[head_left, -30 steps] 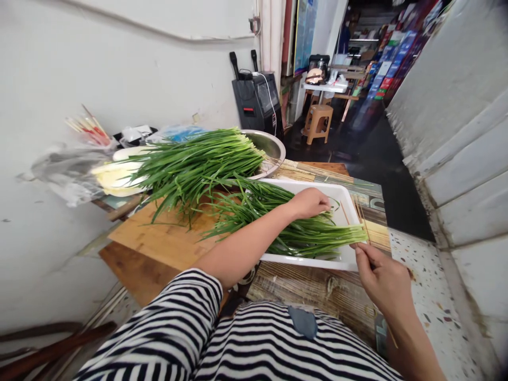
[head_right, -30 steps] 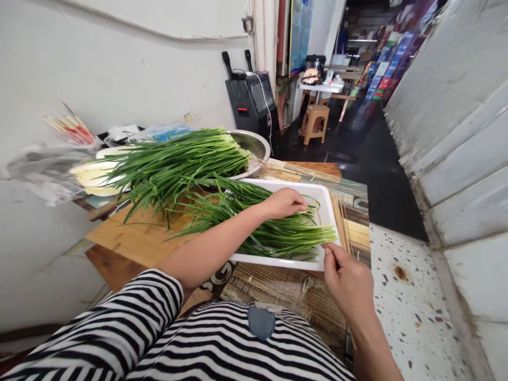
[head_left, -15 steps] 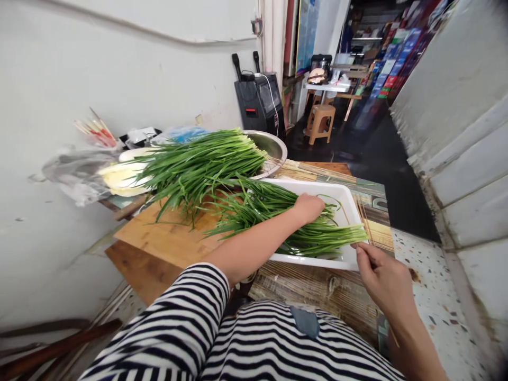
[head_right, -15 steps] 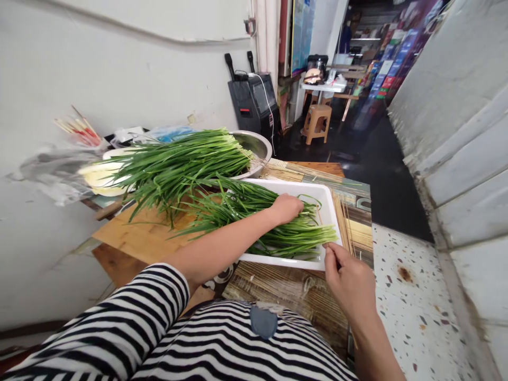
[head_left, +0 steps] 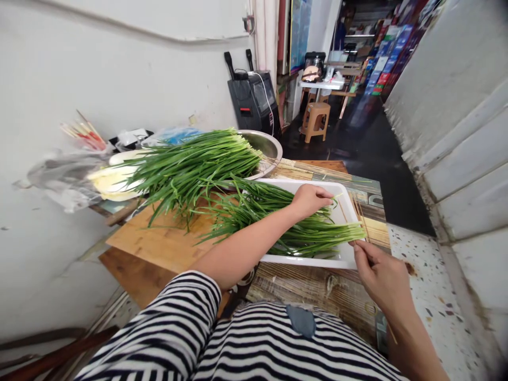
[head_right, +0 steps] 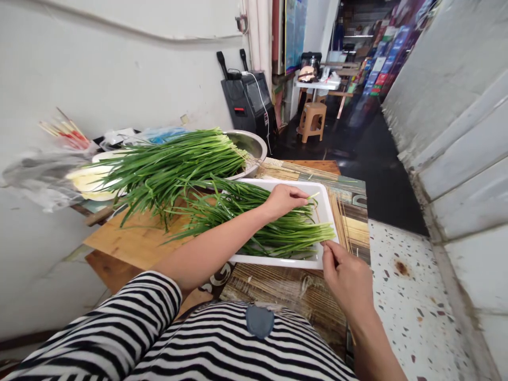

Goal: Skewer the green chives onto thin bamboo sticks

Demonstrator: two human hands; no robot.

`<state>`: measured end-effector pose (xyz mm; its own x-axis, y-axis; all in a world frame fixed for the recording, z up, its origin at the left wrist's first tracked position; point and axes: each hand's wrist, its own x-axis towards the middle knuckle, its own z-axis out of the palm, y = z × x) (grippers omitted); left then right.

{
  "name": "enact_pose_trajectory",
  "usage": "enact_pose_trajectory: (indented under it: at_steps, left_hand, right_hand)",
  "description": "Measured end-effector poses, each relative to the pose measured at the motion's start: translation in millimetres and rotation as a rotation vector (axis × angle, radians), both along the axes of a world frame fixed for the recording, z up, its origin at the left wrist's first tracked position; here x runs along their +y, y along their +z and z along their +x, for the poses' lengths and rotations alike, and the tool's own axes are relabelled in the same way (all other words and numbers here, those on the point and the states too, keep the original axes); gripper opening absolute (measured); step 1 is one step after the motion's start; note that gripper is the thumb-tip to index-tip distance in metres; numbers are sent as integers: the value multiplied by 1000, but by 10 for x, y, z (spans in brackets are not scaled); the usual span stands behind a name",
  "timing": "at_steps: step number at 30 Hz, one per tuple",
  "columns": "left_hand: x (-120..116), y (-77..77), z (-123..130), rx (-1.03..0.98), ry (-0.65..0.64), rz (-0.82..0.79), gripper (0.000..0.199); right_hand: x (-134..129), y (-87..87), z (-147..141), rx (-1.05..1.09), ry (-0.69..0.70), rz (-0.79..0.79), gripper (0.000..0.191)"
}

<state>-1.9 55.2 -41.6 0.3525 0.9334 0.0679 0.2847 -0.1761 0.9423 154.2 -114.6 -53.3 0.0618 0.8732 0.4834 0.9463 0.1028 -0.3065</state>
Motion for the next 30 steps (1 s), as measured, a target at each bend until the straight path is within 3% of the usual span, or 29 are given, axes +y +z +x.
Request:
enact_pose_trajectory:
  at_steps: [25, 27, 30]
  left_hand:
    - [-84, 75, -15, 47, -49, 78, 22]
    - [-121, 81, -5, 47, -103, 98, 22]
    - [-172, 138, -14, 71, -327, 141, 22]
  right_hand:
    - [-11, -2, -11, 100, -14, -49, 34]
    - [-6, -1, -18, 98, -22, -40, 35]
    - [16, -5, -21, 87, -61, 1, 37]
